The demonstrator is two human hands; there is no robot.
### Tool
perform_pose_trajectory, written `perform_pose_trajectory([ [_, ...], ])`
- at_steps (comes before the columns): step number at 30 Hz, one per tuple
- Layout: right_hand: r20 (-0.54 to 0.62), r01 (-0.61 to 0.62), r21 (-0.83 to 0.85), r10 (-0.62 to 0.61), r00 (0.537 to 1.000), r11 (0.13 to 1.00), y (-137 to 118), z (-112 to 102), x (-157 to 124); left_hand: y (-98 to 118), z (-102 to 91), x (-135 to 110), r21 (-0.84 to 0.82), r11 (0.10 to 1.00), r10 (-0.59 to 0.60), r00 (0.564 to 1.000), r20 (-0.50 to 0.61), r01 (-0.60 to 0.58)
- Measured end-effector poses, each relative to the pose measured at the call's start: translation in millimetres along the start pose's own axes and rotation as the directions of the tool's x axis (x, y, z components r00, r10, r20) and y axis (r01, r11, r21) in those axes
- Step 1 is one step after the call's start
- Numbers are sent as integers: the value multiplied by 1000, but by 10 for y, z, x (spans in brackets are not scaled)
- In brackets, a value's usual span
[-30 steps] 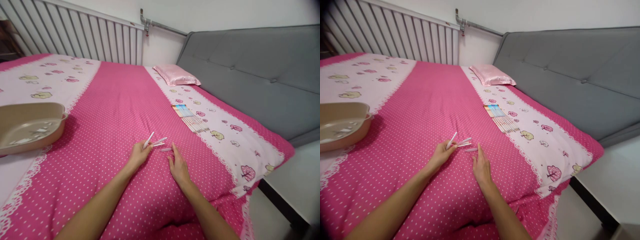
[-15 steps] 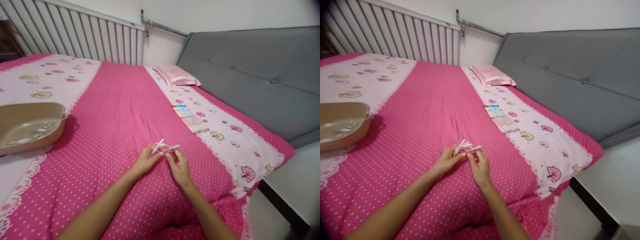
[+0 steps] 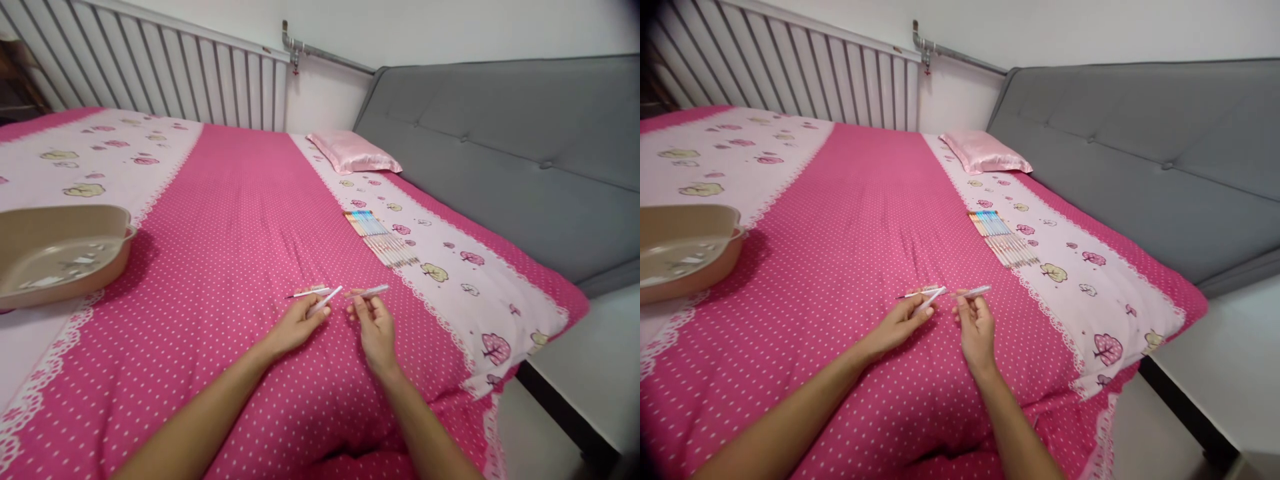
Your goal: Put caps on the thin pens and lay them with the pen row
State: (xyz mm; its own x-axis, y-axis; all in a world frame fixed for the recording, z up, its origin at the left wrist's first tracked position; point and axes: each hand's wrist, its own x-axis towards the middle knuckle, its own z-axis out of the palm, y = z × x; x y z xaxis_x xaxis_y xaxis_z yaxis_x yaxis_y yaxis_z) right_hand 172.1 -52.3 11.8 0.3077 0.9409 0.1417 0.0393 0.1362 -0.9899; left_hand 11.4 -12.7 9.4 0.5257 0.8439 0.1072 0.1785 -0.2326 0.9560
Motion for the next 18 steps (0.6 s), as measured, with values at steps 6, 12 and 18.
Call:
perform_pose_trajectory([
  [6,-69,-6,86,12,998,996,0,-27,25,-3,-25,-25,46,999,-7,995,96,3],
  [12,-65,-27,146,37,997,989,-11,-13,15,-6,-11,-29,21,999,-44,992,120,42],
  [18,-40,-49,148,55,998,988,-7,-16,14,21,-13,-36,3,999,-40,992,118,40],
])
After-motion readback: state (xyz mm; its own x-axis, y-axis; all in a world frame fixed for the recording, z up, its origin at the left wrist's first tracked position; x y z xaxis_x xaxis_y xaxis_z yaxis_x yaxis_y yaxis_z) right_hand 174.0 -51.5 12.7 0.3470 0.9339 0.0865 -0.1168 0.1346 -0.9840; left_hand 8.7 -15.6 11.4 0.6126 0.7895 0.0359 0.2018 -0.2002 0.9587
